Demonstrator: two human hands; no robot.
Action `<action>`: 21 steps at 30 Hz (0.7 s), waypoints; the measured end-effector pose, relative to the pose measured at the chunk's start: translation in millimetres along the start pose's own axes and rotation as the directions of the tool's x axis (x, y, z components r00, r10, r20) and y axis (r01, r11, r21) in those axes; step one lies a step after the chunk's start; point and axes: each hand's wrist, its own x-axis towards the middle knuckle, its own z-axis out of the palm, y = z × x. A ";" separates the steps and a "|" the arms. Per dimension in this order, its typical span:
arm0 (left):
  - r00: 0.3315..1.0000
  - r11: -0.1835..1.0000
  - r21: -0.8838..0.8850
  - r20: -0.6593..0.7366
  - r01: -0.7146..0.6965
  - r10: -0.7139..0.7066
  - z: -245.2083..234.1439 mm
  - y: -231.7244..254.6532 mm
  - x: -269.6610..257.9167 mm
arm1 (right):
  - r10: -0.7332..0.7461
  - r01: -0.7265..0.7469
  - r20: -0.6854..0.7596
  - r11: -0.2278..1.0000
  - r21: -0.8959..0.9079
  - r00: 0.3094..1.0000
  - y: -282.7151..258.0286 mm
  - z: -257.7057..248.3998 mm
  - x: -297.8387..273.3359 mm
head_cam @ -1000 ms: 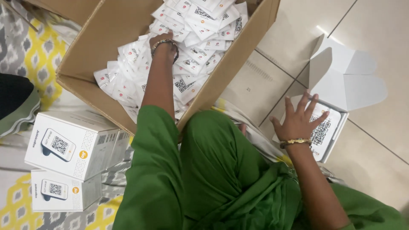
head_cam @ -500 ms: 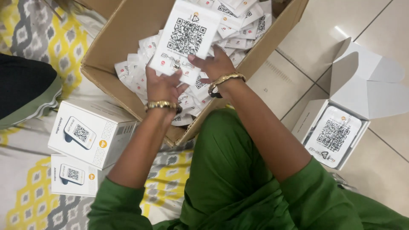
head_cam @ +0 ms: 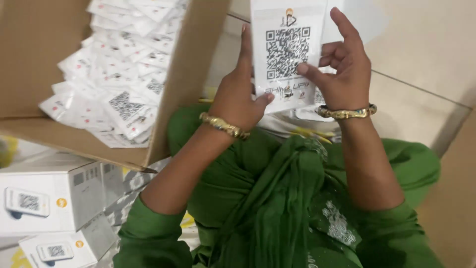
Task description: The person places small QR-coded packets into product boxes and organizes them into larger cardboard shipping boxes.
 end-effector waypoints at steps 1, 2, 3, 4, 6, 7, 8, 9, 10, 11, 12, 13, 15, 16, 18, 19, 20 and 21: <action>0.999 1.000 -0.012 0.038 -0.010 0.011 26.8 4.3 11.1 | 0.018 -0.018 -0.035 1.000 -0.012 0.999 28.0 -23.4 -11.9; 0.992 0.994 0.108 0.122 0.003 -0.016 49.5 9.1 27.1 | -0.039 0.025 -0.092 0.989 -0.146 0.995 54.9 -45.0 -15.7; 0.979 0.973 0.229 0.198 0.004 -0.050 71.7 14.6 42.5 | -0.099 0.057 -0.138 0.958 -0.281 0.986 80.8 -66.3 -19.9; 0.975 0.974 0.228 0.217 -0.008 -0.043 92.9 12.1 50.9 | -0.094 0.046 -0.157 0.958 -0.283 0.983 97.2 -76.0 -24.9; 0.882 0.860 0.500 0.355 0.102 -0.311 132.2 4.2 66.1 | 0.133 -0.221 -0.233 0.888 -0.404 0.963 130.5 -90.7 -32.6; 0.879 0.861 0.500 0.365 0.092 -0.306 143.5 -4.8 64.3 | 0.136 -0.229 -0.245 0.886 -0.402 0.960 144.6 -90.0 -38.9; 0.873 0.818 0.570 0.358 0.075 -0.330 154.1 -12.8 65.7 | 0.146 -0.255 -0.263 0.859 -0.444 0.954 158.5 -90.2 -40.9; 0.868 0.770 0.636 0.348 0.058 -0.353 164.2 -21.4 67.7 | 0.156 -0.281 -0.282 0.829 -0.484 0.947 172.6 -90.1 -42.1; 0.866 0.769 0.637 0.353 0.054 -0.353 165.8 -25.9 64.6 | 0.159 -0.286 -0.287 0.829 -0.481 0.945 175.3 -89.1 -45.7; 0.870 0.748 0.662 0.333 0.058 -0.363 166.9 -31.0 61.6 | 0.076 -0.230 -0.277 0.779 -0.583 0.958 178.1 -87.4 -49.0; 0.872 0.723 0.688 0.314 0.064 -0.376 166.8 -36.0 56.6 | -0.001 -0.177 -0.256 0.718 -0.673 0.967 180.5 -83.8 -54.2; 0.867 0.719 0.692 0.320 0.061 -0.382 165.4 -28.3 53.3 | 0.007 -0.185 -0.260 0.721 -0.668 0.966 180.7 -82.1 -56.9; 0.916 0.685 0.728 0.291 -0.025 -0.276 159.2 -13.7 48.7 | -0.090 -0.111 -0.226 0.663 -0.740 0.970 180.1 -75.7 -59.8; 0.916 0.683 0.730 0.293 -0.030 -0.273 167.4 -27.7 51.2 | -0.092 -0.113 -0.232 0.664 -0.739 0.968 178.0 -78.2 -56.0; 0.949 0.611 0.756 0.313 -0.235 -0.023 182.4 -57.7 53.6 | -0.035 -0.130 -0.222 0.720 -0.682 0.974 174.2 -80.5 -50.9; 0.948 0.610 0.756 0.318 -0.238 -0.025 185.8 -58.9 56.5 | -0.030 -0.135 -0.226 0.721 -0.679 0.974 168.7 -85.7 -48.3; 0.939 0.592 0.769 0.338 -0.242 -0.055 187.5 -60.9 58.3 | 0.065 -0.183 -0.207 0.756 -0.628 0.976 163.2 -89.0 -45.3; 0.930 0.574 0.781 0.357 -0.246 -0.086 188.3 -63.3 60.0 | 0.158 -0.234 -0.180 0.783 -0.576 0.971 157.5 -91.5 -41.9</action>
